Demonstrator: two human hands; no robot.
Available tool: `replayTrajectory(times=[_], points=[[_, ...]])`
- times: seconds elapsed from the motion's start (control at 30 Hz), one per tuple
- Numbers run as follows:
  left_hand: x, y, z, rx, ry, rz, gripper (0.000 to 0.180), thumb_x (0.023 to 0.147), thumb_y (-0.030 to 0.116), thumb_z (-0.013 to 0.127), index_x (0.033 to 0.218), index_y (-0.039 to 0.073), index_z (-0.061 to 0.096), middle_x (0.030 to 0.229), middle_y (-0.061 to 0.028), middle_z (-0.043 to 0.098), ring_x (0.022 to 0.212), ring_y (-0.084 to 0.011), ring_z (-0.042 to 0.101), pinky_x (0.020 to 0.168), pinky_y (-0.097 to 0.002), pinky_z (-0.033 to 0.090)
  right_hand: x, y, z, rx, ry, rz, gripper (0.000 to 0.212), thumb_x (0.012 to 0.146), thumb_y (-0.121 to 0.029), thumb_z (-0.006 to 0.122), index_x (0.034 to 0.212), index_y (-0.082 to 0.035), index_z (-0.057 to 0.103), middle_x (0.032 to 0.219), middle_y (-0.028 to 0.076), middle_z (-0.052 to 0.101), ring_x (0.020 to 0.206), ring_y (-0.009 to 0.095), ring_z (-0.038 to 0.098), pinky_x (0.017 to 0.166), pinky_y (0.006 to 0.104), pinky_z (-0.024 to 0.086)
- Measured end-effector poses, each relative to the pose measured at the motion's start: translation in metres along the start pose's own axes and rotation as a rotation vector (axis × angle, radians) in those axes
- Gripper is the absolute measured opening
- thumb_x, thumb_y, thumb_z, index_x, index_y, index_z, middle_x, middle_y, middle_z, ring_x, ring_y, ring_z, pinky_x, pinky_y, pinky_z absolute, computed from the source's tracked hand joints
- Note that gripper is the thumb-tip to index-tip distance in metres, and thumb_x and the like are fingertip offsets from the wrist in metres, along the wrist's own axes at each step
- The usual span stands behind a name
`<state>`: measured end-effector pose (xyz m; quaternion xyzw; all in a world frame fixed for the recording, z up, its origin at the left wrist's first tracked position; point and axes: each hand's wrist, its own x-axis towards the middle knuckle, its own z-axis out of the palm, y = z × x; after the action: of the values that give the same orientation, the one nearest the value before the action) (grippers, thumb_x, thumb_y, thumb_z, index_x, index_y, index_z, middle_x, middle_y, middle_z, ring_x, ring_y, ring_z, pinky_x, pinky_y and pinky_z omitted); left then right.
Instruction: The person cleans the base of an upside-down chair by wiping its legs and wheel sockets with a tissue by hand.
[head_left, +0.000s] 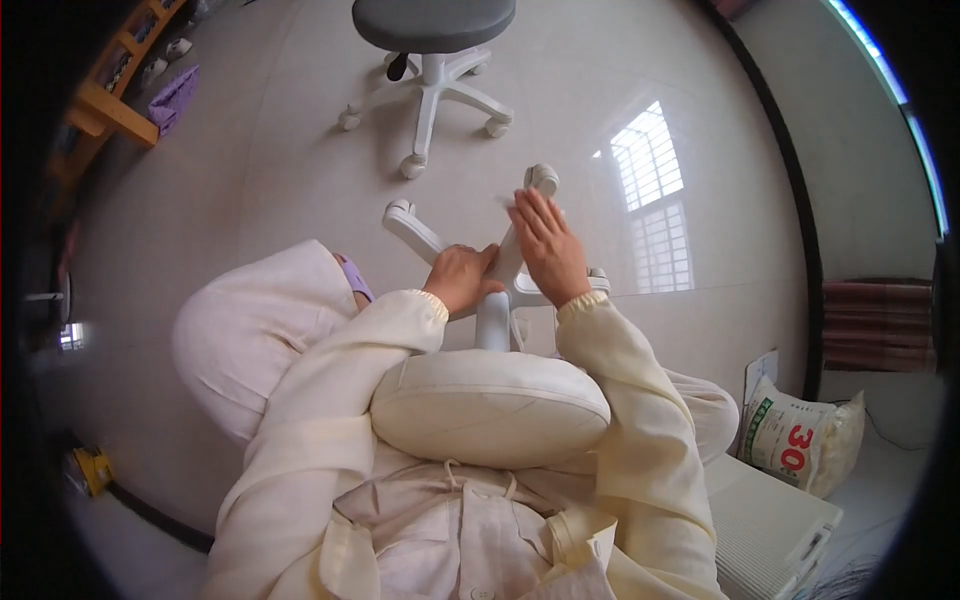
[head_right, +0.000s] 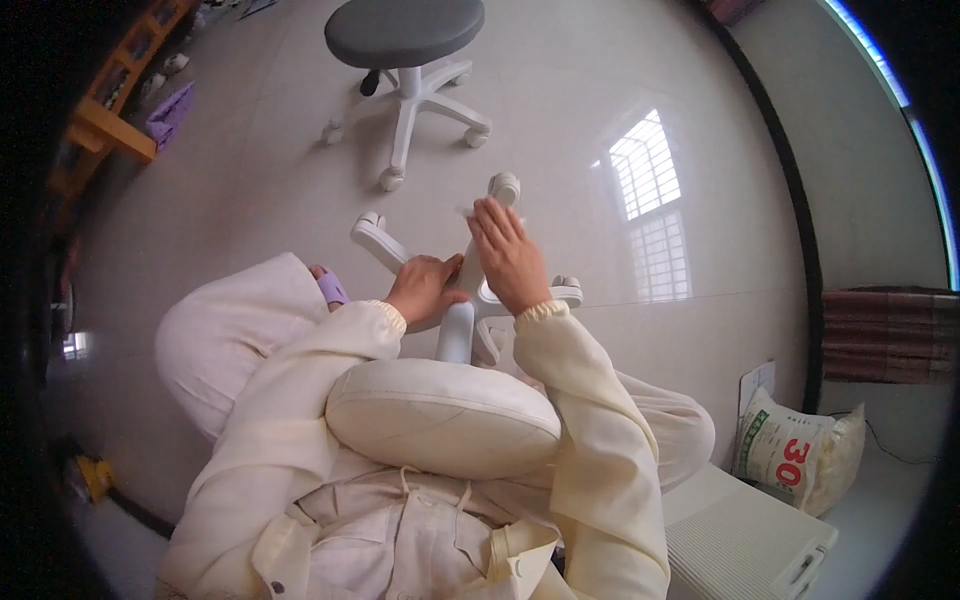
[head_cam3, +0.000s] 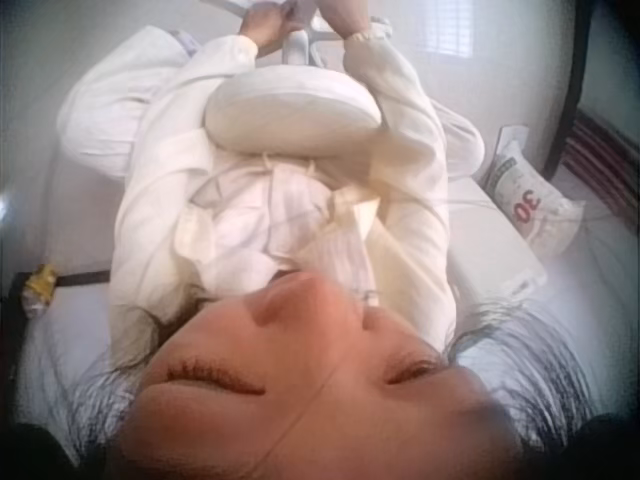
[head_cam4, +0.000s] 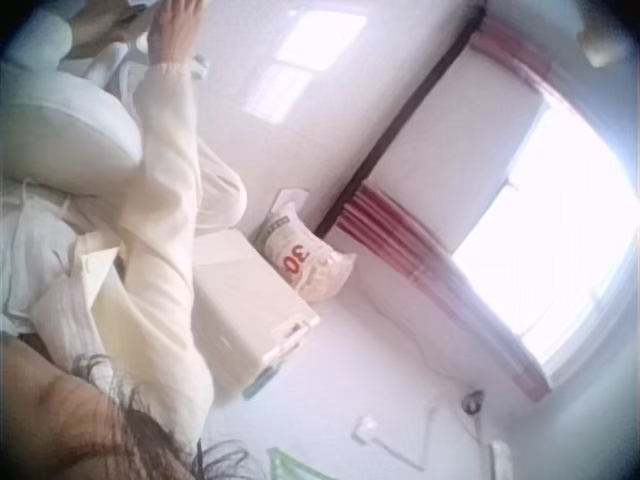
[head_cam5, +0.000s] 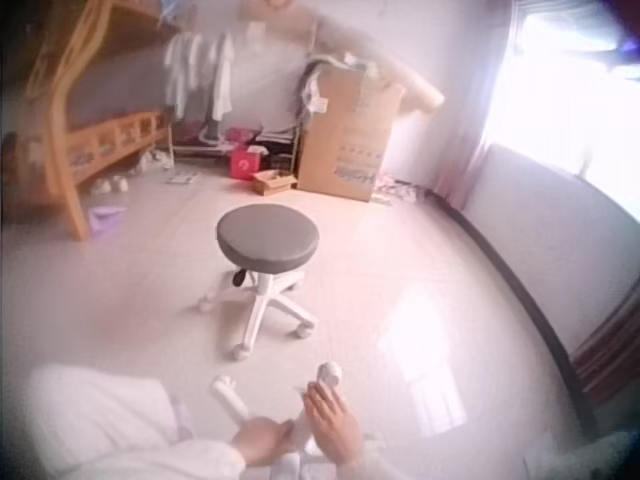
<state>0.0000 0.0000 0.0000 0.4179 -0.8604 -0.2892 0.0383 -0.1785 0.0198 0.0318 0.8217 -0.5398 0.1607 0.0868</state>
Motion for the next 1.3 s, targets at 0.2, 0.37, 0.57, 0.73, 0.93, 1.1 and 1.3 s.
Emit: replayTrajectory(times=[0.2,0.37,0.57,0.73,0.93,1.1,1.3], points=[[0.002,-0.005,0.01,-0.044,0.185,0.101,0.022,0.073,0.023,0.071,0.082,0.004,0.065,0.085,-0.014,0.065,0.087,-0.0332,0.061,0.08,-0.0429,0.046,-0.048,-0.017,0.004,0.118,-0.063,-0.275,0.034,0.079,-0.007,0.055,0.112,0.0,0.06,0.13,0.014,0.05,0.127,0.027,0.044,0.099,0.0369,0.044],[0.001,-0.009,0.012,-0.039,0.162,0.102,0.029,0.073,0.03,0.071,0.084,0.005,0.064,0.084,-0.0133,0.066,0.085,-0.0318,0.061,0.08,-0.0419,0.046,-0.034,-0.008,0.001,0.196,-0.026,-0.259,0.033,0.078,-0.009,0.058,0.109,0.0,0.061,0.119,0.01,0.054,0.108,0.022,0.054,0.086,0.0344,0.05],[0.001,0.011,-0.003,-0.01,0.011,0.007,0.04,0.075,0.033,0.07,0.102,0.007,0.057,0.086,-0.0115,0.066,0.085,-0.0314,0.061,0.081,-0.0408,0.045,0.003,0.014,-0.011,0.206,0.208,0.12,0.023,0.074,-0.002,0.058,0.096,-0.001,0.061,0.098,0.006,0.054,0.089,0.025,0.055,0.071,0.0365,0.05],[-0.002,0.0,0.005,-0.034,0.07,0.055,0.039,0.075,0.031,0.07,0.101,0.007,0.056,0.086,-0.0111,0.066,0.085,-0.0319,0.061,0.08,-0.0416,0.045,-0.015,-0.011,-0.007,0.213,0.16,0.045,0.028,0.071,-0.002,0.058,0.099,-0.001,0.061,0.099,0.006,0.053,0.091,0.024,0.055,0.071,0.0329,0.052],[-0.001,-0.011,0.013,-0.067,0.193,0.18,0.039,0.074,0.032,0.071,0.101,0.008,0.057,0.085,-0.0105,0.066,0.085,-0.0314,0.061,0.079,-0.0415,0.046,-0.022,-0.01,-0.004,0.286,0.04,-0.06,0.027,0.069,-0.004,0.058,0.096,-0.002,0.061,0.096,0.006,0.053,0.09,0.025,0.055,0.071,0.0339,0.052],[0.003,0.005,0.005,0.002,0.05,0.032,0.04,0.074,0.034,0.07,0.102,0.009,0.057,0.084,-0.0095,0.066,0.085,-0.0311,0.062,0.078,-0.0411,0.046,0.019,0.011,-0.017,0.253,0.213,0.314,0.021,0.075,0.004,0.056,0.094,-0.002,0.061,0.094,0.01,0.058,0.089,0.03,0.055,0.074,0.0368,0.049],[0.0,-0.006,0.01,-0.007,0.109,0.078,0.043,0.073,0.036,0.07,0.105,0.009,0.058,0.085,-0.0098,0.066,0.086,-0.0311,0.061,0.078,-0.0422,0.047,-0.018,-0.02,-0.002,0.312,0.07,0.065,0.02,0.074,-0.004,0.056,0.093,-0.004,0.059,0.097,0.009,0.054,0.09,0.027,0.054,0.071,0.0339,0.05]])
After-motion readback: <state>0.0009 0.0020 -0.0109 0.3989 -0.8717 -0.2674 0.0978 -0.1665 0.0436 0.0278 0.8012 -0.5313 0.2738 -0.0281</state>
